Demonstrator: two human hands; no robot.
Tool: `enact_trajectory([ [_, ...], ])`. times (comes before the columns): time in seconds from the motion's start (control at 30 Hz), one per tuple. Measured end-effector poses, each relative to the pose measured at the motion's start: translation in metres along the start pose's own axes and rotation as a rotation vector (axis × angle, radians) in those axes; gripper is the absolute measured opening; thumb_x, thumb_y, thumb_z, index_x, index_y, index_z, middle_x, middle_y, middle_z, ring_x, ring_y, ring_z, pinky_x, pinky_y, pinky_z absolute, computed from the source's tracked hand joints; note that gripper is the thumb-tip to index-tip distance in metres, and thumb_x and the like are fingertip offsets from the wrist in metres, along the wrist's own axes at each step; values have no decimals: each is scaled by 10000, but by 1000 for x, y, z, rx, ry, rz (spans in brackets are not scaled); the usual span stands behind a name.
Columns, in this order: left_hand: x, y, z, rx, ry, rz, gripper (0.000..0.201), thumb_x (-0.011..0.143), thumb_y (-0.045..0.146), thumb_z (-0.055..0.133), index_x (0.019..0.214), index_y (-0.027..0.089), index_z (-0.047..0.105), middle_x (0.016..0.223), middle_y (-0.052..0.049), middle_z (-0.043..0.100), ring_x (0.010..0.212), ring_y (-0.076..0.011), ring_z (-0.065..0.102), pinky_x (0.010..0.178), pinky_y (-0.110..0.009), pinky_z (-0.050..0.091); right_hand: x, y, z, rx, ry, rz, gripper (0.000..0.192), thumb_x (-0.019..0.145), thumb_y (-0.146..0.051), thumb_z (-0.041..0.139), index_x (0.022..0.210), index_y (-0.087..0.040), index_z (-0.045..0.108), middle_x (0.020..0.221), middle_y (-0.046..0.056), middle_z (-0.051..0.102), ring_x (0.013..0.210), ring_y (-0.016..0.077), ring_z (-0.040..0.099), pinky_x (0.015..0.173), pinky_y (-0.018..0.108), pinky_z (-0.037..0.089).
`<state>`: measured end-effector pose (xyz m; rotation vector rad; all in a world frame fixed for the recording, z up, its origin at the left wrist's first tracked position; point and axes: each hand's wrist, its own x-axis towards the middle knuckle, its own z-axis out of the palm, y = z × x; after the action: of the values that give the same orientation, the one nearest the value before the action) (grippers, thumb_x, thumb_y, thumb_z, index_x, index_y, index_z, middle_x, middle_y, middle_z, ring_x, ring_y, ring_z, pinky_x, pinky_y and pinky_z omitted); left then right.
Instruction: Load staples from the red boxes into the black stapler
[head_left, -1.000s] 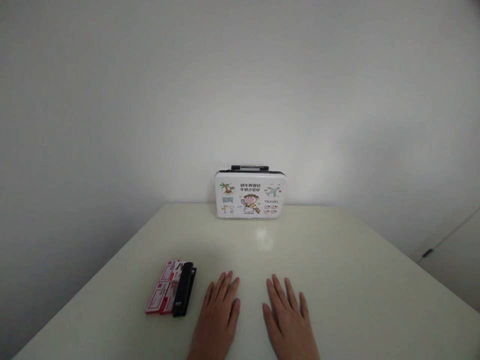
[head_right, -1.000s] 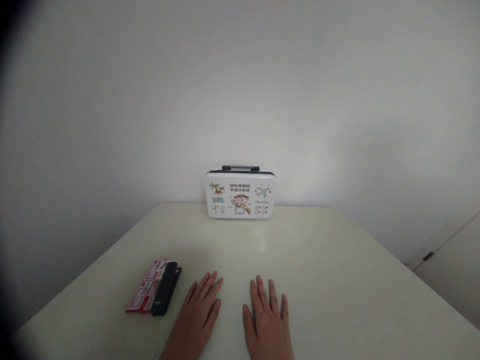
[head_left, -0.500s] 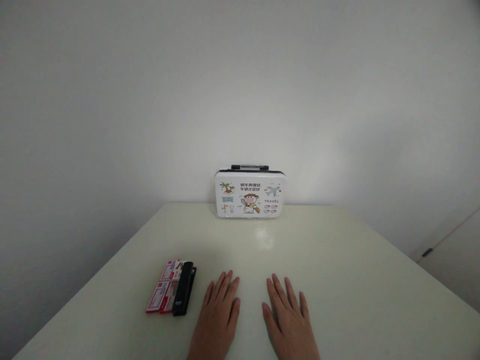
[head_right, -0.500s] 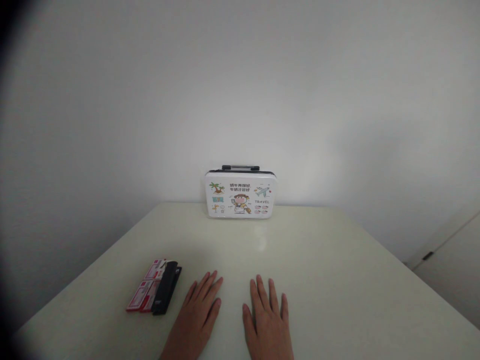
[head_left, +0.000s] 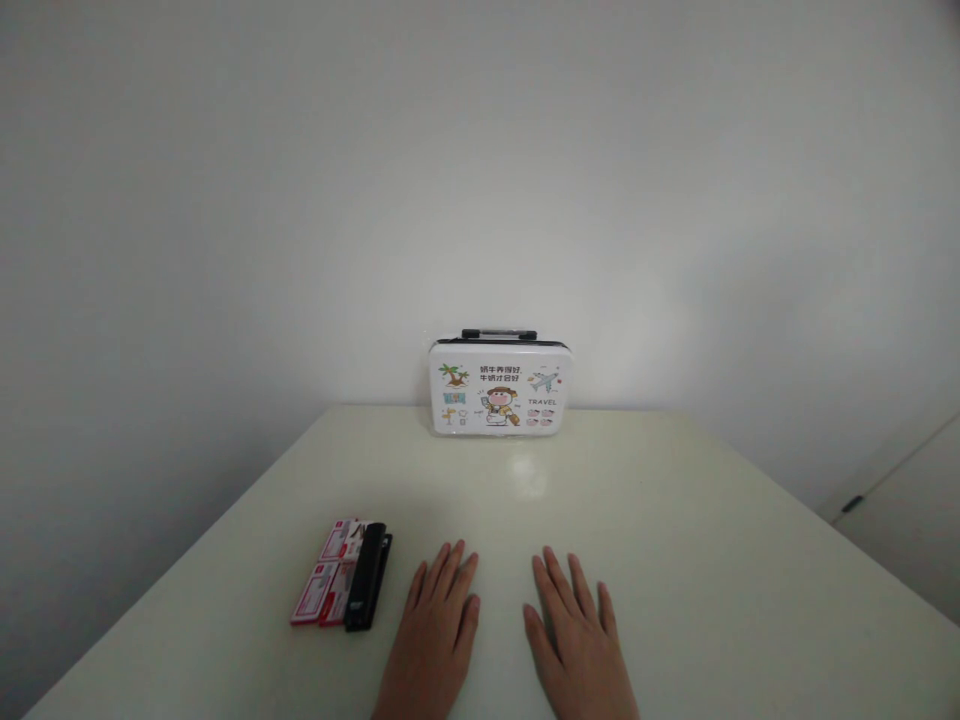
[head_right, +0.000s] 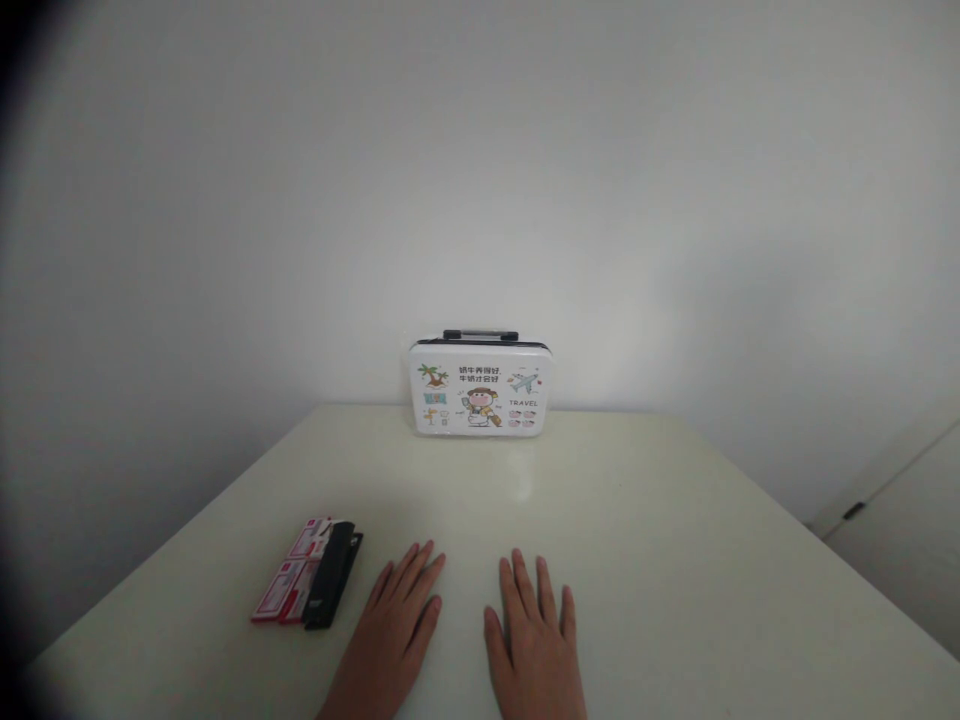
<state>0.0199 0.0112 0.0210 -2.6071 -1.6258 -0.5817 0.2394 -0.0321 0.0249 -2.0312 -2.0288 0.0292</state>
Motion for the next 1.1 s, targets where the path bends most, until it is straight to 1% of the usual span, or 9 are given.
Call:
enact_trajectory([
  [0.23, 0, -1, 2, 33, 21, 16, 515, 1058, 298, 377, 1570, 305, 333, 1639, -3, 359, 1529, -217, 287, 1229, -515, 331, -1, 2, 1, 55, 6, -3, 587, 1036, -513, 324, 1594, -333, 287, 1655, -29, 257, 1549, 340, 163, 1213, 677, 180],
  [0.4, -1, 1, 4, 68, 57, 32, 532, 1047, 296, 395, 1575, 298, 328, 1642, -14, 354, 1516, -231, 314, 1202, -500, 369, 11, -10, -12, 151, 3, 82, 549, 1001, -492, 417, 1491, -261, 507, 1554, 75, 482, 1473, 395, 341, 1179, 698, 215],
  [0.5, -10, 0, 11, 83, 91, 74, 572, 1015, 274, 444, 1577, 273, 335, 1638, -43, 360, 1509, -259, 327, 1189, -490, 378, 31, -48, -22, 331, 4, 53, 541, 990, -479, 455, 1441, -196, 551, 1372, 153, 616, 1295, 363, 538, 1115, 570, 390],
  [0.57, -18, -1, 21, 78, 97, 113, 631, 968, 248, 495, 1578, 281, 336, 1627, -43, 381, 1501, -279, 342, 1190, -502, 372, 47, -88, -23, 492, 10, -35, 557, 984, -462, 482, 1481, -211, 496, 1373, 139, 598, 1270, 327, 548, 1065, 478, 453],
  [0.73, -35, -12, 50, 95, 87, 63, 598, 912, 225, 514, 1501, 320, 482, 1516, -33, 541, 1383, -312, 512, 1084, -543, 468, 86, -191, -4, 607, -97, -113, 842, 854, -588, 653, 1540, -187, 375, 1438, 171, 511, 1259, 368, 534, 1033, 521, 451],
  [0.8, -43, -19, 55, 91, 101, 78, 566, 897, 225, 524, 1461, 262, 538, 1470, -75, 587, 1322, -317, 570, 1050, -507, 497, 97, -211, 1, 583, -109, -163, 743, 853, -521, 660, 1476, -171, 454, 1377, 174, 546, 1213, 347, 557, 1001, 494, 466],
  [0.9, -57, -24, 51, 41, 146, 116, 454, 896, 240, 537, 1339, 274, 632, 1315, -66, 700, 1185, -287, 653, 981, -425, 532, 108, -204, -3, 559, -119, -233, 513, 810, -341, 669, 1303, -214, 611, 1238, 126, 624, 1124, 313, 592, 948, 450, 479],
  [1.03, -63, -14, 34, -22, 185, -19, 286, 913, 217, 518, 1116, 285, 708, 1033, -54, 749, 931, -241, 691, 804, -363, 547, 100, -143, -23, 545, -123, -297, 556, 733, -139, 607, 1258, -316, 658, 1177, 51, 677, 1141, 278, 590, 984, 425, 437],
  [1.1, -57, -5, 26, -27, 208, -81, 266, 933, 228, 506, 1109, 271, 702, 1023, -60, 737, 903, -234, 680, 774, -361, 536, 88, -109, -32, 546, -111, -294, 563, 726, -84, 557, 1216, -337, 672, 1159, 19, 695, 1149, 242, 598, 1065, 437, 376],
])
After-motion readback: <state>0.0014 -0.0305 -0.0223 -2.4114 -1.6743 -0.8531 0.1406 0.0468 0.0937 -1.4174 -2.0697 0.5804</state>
